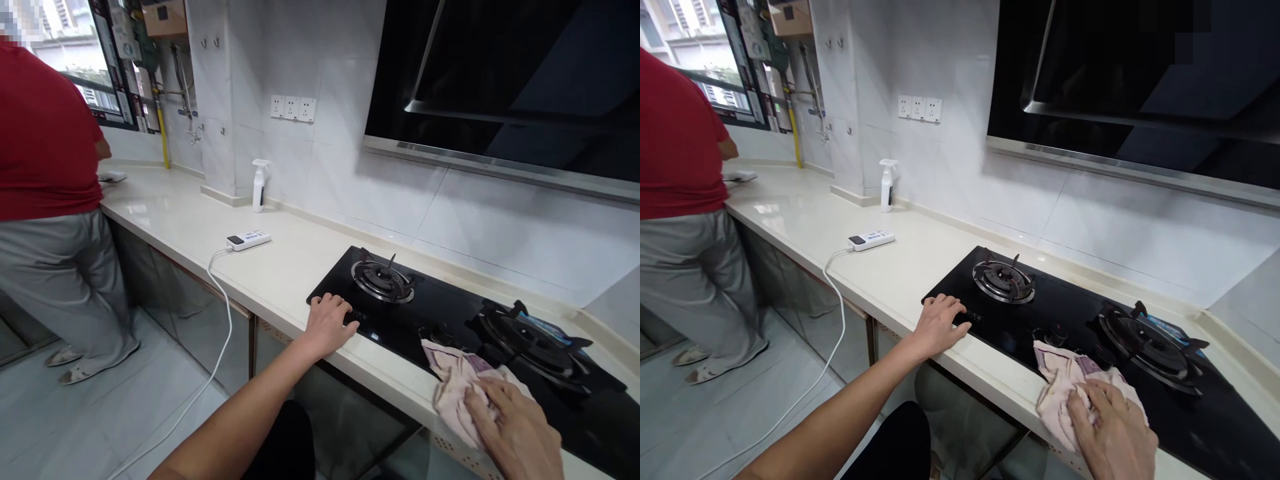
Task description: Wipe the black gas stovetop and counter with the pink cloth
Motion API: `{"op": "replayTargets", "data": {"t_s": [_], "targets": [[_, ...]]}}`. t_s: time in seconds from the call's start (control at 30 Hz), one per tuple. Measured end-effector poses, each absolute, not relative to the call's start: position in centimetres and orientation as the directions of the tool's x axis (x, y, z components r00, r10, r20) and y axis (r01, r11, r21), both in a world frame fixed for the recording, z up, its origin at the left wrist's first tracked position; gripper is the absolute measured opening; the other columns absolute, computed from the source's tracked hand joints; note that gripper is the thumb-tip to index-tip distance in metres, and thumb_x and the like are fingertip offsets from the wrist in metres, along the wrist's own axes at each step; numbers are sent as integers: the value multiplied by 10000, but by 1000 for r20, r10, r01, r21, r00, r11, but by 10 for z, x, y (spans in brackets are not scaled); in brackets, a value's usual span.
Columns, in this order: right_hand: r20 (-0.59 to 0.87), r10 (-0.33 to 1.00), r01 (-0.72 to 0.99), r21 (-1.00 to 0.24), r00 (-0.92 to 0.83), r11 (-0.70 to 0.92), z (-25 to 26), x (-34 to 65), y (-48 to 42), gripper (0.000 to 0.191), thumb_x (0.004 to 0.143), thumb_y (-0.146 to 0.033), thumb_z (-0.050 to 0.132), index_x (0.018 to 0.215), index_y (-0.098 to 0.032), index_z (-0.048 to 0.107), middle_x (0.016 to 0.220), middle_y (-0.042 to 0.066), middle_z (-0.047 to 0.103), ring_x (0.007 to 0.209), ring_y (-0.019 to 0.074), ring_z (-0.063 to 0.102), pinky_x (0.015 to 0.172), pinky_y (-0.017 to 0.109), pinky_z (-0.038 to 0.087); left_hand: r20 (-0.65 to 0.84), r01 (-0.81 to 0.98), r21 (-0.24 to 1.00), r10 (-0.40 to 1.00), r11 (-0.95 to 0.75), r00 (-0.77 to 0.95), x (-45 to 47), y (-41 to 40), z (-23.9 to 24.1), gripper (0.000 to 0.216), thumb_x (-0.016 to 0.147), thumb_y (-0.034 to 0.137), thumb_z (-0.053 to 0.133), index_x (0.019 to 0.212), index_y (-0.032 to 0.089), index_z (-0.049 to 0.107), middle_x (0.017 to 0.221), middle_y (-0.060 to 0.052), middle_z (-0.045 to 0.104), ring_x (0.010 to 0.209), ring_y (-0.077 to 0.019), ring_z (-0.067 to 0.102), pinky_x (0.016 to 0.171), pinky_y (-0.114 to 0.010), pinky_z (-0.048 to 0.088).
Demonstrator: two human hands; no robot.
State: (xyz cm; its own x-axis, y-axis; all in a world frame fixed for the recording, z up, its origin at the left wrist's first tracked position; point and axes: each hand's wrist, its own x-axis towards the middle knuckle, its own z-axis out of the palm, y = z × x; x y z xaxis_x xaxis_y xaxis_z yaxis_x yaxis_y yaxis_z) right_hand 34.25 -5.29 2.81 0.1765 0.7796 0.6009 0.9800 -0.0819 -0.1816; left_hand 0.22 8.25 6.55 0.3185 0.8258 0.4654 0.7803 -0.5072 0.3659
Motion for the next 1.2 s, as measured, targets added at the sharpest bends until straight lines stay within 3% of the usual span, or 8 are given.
{"op": "replayTargets", "data": {"t_s": [0.33, 0.4, 0.57, 0.67, 0.87, 1.03, 1.13, 1.2], "targets": [[487, 754, 841, -518, 441, -157, 34, 370, -38, 513, 882, -663, 482, 929, -243, 773, 1135, 108, 747, 954, 328, 695, 773, 435, 539, 399, 833, 340, 869, -437, 294, 25, 81, 68, 444, 919, 583, 627, 1143, 213, 731, 1184, -158, 619, 1164, -389, 518, 976, -573, 387], [516, 753, 877, -450, 407, -166, 34, 359, -37, 515, 888, -650, 458, 932, -243, 768, 1128, 110, 746, 970, 345, 687, 783, 461, 528, 398, 841, 331, 871, -428, 287, 29, 79, 67, 465, 915, 590, 628, 1160, 205, 721, 1190, -172, 603, 1171, -405, 510, 987, -587, 385], [631, 757, 984, -76, 170, -158, 32, 325, -43, 497, 959, -551, 380, 1077, -233, 743, 1218, 110, 711, 1007, 364, 646, 808, 495, 487, 379, 838, 322, 871, -441, 313, 32, 79, 65, 442, 941, 563, 607, 1190, 208, 691, 1262, -166, 594, 1212, -382, 502, 1053, -607, 367], [621, 771, 989, -58, 144, -138, 33, 325, -41, 496, 967, -543, 348, 1056, -242, 731, 1185, 104, 715, 989, 365, 637, 800, 501, 478, 354, 830, 303, 864, -467, 357, 35, 81, 66, 426, 977, 534, 557, 1233, 212, 669, 1306, -145, 597, 1257, -354, 489, 1101, -606, 340], [525, 806, 960, -206, 273, -191, 46, 346, -15, 496, 952, -548, 326, 955, -220, 698, 1119, 143, 713, 1033, 359, 636, 841, 473, 476, 341, 840, 273, 863, -470, 372, 40, 83, 66, 437, 984, 530, 538, 1244, 205, 674, 1292, -136, 619, 1256, -343, 503, 1098, -575, 364], [394, 771, 812, -524, 500, -259, 65, 357, -11, 459, 872, -613, 438, 902, -230, 690, 1081, 139, 719, 937, 333, 674, 834, 464, 502, 341, 811, 277, 841, -516, 419, 36, 81, 60, 573, 1003, 632, 464, 1365, 212, 609, 1541, -171, 498, 1459, -369, 383, 1189, -659, 251], [474, 658, 752, -621, 585, -220, 66, 355, -16, 444, 882, -619, 477, 923, -231, 688, 1122, 145, 704, 1048, 349, 669, 930, 488, 504, 296, 796, 289, 840, -532, 454, 34, 80, 58, 642, 1008, 675, 410, 1437, 221, 557, 1642, -173, 391, 1548, -390, 268, 1211, -708, 182], [600, 635, 831, -542, 487, -125, 60, 347, -17, 456, 924, -598, 447, 974, -216, 692, 1175, 161, 680, 1107, 343, 654, 972, 492, 500, 279, 792, 299, 842, -533, 462, 33, 80, 59, 653, 1012, 671, 399, 1460, 216, 537, 1650, -174, 384, 1558, -390, 258, 1215, -708, 182]]}}
